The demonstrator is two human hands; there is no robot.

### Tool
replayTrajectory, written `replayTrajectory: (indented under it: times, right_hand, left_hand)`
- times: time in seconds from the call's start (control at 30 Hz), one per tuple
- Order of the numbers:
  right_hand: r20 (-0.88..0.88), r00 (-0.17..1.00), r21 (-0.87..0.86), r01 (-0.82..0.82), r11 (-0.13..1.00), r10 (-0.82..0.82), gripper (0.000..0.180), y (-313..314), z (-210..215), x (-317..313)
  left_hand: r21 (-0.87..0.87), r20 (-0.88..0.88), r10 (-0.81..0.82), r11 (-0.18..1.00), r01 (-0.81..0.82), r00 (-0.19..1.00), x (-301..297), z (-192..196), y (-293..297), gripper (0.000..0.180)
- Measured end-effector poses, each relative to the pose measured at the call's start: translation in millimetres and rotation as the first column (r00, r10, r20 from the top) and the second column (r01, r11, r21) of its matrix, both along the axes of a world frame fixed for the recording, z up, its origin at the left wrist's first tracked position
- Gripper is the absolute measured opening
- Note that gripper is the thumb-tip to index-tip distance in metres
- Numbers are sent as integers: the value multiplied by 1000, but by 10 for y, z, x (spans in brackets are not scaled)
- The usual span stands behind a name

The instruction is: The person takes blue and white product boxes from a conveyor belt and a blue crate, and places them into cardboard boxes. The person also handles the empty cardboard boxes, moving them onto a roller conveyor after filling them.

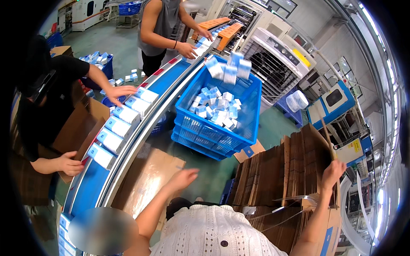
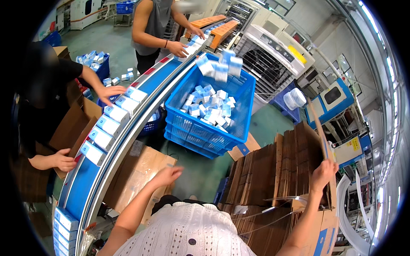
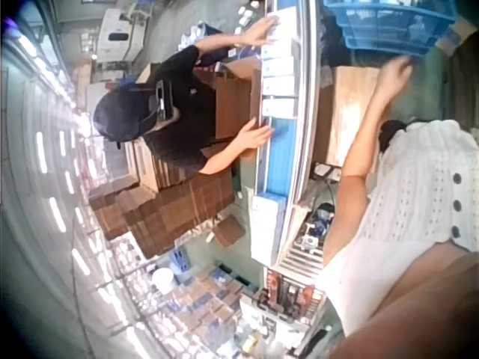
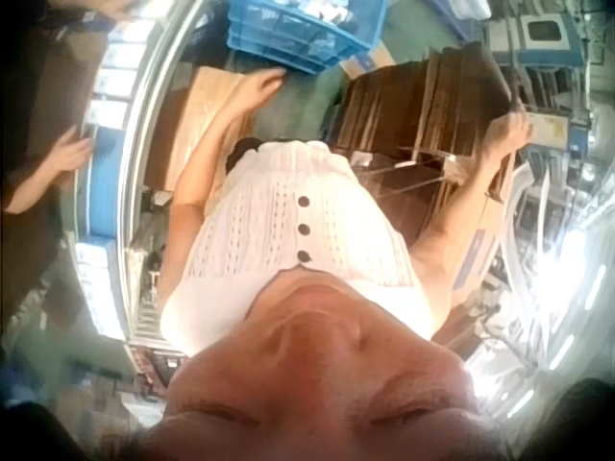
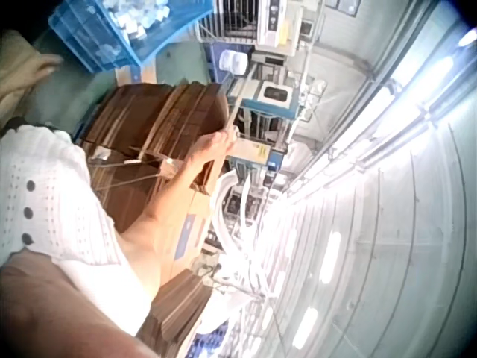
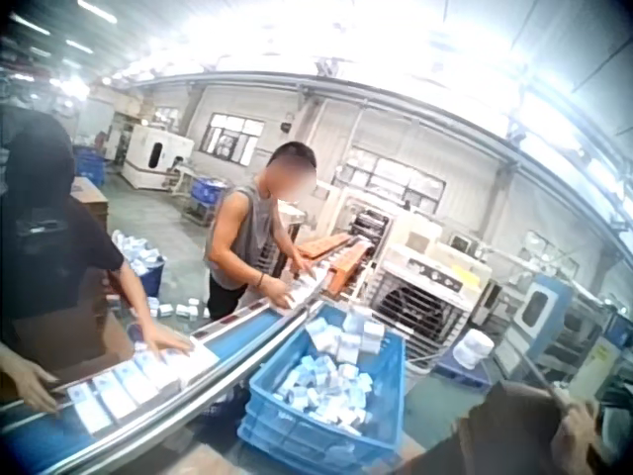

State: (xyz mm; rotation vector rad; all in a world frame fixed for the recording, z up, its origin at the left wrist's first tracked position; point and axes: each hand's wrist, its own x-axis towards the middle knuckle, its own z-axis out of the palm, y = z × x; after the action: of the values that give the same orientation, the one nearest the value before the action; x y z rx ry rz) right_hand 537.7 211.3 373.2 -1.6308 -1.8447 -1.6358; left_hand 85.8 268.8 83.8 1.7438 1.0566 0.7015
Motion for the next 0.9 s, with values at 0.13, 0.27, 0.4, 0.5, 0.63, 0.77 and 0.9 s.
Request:
replayTrajectory:
  times: [0.13, 0.27, 0.4, 0.5, 0.63, 0.77, 0.9]
  right_hand:
    - [123, 924, -53, -359, 932, 363, 17, 65, 623, -1548]
    - [-14, 842, -101, -539, 836, 540, 20, -144, 817, -2857]
    - [-58, 726, -234, -677, 698, 685, 29, 156, 1186, -3038]
    - [-209, 664, -282, -744, 606, 718, 34, 463, 1058, -2991]
    - [-267, 677, -231, -736, 637, 686, 46, 723, 1028, -2980]
    - [-257, 691, -404, -712, 575, 675, 43, 1101, 702, -2988]
    - [-434, 559, -648, -739, 187, 707, 19, 1795, 247, -3065]
  left_hand:
    - [610, 308, -72, 780, -139, 949, 335, 1886, 394, 62]
    - [856, 480, -280, 357, -374, 831, 575, 2985, 424, 58]
    - [586, 769, 66, 325, -742, 636, 386, 3070, 442, 29]
    - [357, 807, 273, 483, -800, 524, 205, 2859, 175, 25]
    - [-165, 942, 318, 715, -680, 105, -241, 2654, 114, 18]
    - [-330, 863, 498, 431, -840, -84, -1250, 1621, -162, 30]
    - [-357, 770, 592, 91, -930, -238, -1937, 772, -1275, 35]
